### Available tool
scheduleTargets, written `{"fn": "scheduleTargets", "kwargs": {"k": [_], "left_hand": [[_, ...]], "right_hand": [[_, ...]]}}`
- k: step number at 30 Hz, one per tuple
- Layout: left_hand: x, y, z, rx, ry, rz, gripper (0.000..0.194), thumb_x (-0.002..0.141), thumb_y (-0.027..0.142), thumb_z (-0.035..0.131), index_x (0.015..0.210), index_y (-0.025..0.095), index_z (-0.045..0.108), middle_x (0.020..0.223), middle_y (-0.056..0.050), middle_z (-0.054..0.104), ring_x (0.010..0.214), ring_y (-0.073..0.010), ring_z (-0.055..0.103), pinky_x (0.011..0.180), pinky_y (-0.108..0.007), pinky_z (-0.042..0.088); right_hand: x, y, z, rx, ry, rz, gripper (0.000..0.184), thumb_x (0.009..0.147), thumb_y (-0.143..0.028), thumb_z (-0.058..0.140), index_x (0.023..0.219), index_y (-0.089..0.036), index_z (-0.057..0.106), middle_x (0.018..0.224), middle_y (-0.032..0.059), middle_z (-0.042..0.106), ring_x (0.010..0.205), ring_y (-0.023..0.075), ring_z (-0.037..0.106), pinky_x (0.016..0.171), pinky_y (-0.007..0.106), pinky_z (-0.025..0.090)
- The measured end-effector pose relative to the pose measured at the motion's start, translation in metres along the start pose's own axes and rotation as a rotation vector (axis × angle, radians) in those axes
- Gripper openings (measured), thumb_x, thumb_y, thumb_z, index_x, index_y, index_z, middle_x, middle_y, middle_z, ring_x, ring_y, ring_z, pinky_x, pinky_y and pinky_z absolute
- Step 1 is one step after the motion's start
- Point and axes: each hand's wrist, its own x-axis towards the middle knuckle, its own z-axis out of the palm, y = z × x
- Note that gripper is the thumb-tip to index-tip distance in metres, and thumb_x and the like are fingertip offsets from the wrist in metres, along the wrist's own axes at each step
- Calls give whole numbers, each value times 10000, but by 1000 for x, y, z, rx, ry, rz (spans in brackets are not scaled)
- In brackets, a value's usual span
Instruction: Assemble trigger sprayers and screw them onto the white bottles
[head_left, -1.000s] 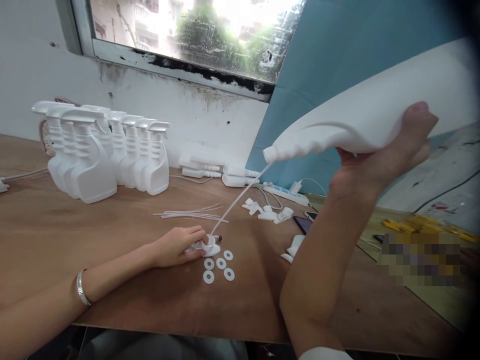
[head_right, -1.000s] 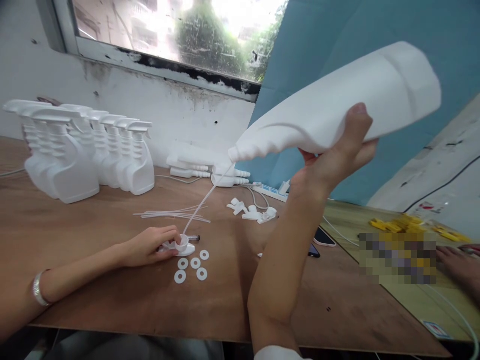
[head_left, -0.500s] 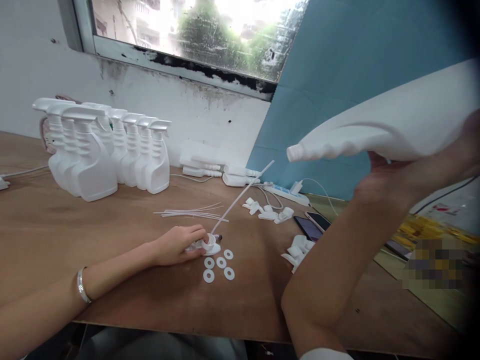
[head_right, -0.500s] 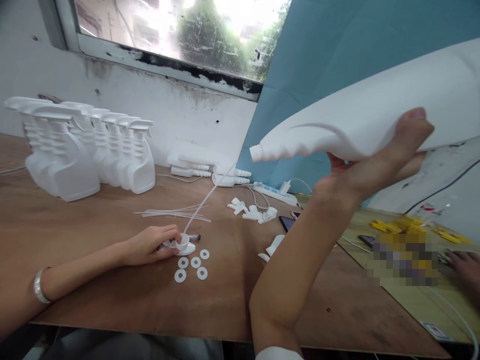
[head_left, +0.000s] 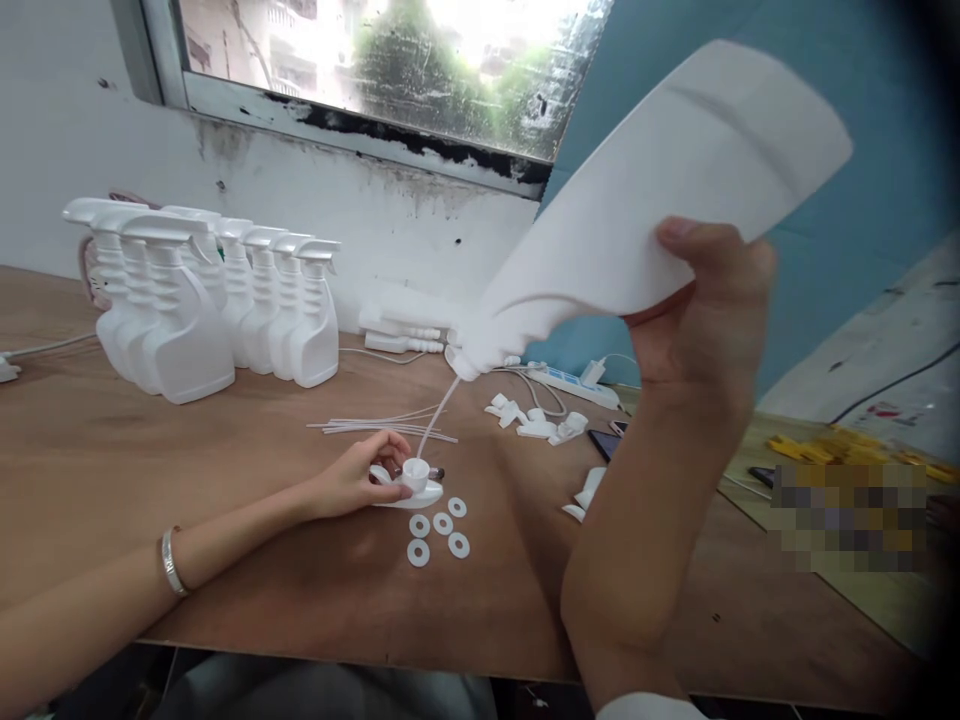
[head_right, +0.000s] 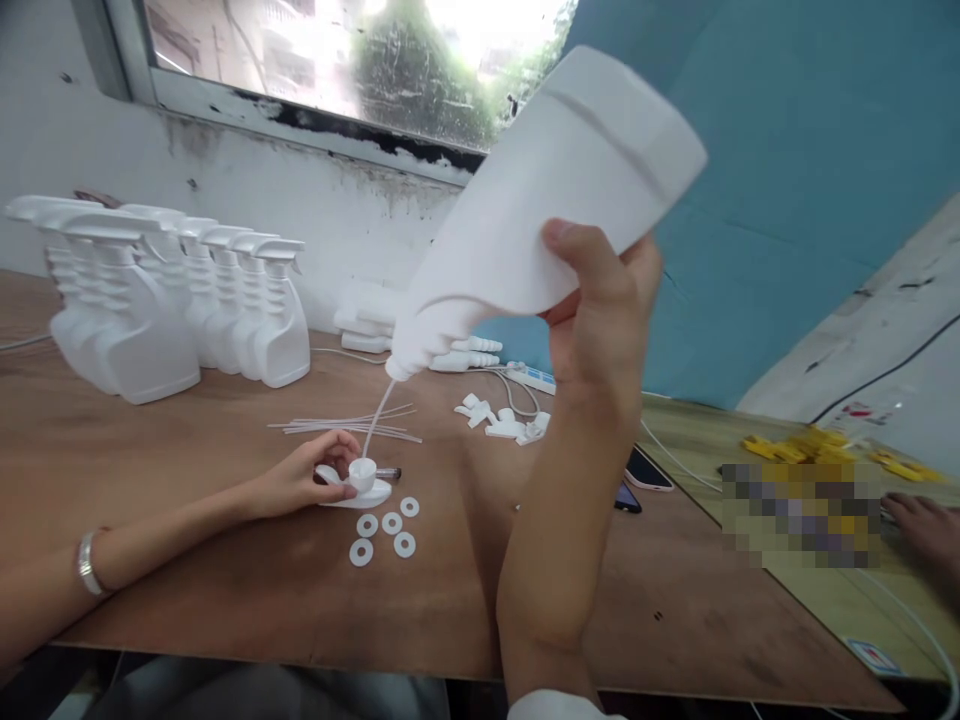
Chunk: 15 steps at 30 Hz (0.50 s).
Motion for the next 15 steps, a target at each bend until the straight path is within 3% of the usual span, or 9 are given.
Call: {"fn": "scheduleTargets", "kwargs": {"k": [3,8,12,15], "left_hand": [[3,2,-5,-48,51,-74,333,661,300,647,927,135,535,786,-12,536,714,-134,498,625,-219,401],[2,9,-10,-186,129,-166,328,661,352,652,906,144,587,754,-6,547,682,-136,504,591,-214,381],[0,13,-9,-493,158,-157,306,667,294,636,909,124,559,836,-44,579,777,-179,549,685,-266,435],[0,14,-11,-766,193,-152,290,690,242,605,949,134,533,896,-58,586,835,-199,570,743,-328,473]], "right_hand": [[-4,2,9,44,-91,56,248,661,-164,584,907,-183,554,914,15,580,958,186,547,764,353,502],[-9,11,25,64,-272,157,548,598,-149,665,1078,-292,442,1046,-18,538,995,186,522,700,329,526],[-12,19,36,-26,-341,235,597,564,-228,707,1083,-309,423,1083,-27,520,1039,200,495,710,350,520],[-12,27,39,-53,-334,217,591,577,-279,701,1089,-294,405,1076,-29,508,1043,198,487,715,362,512]]}}
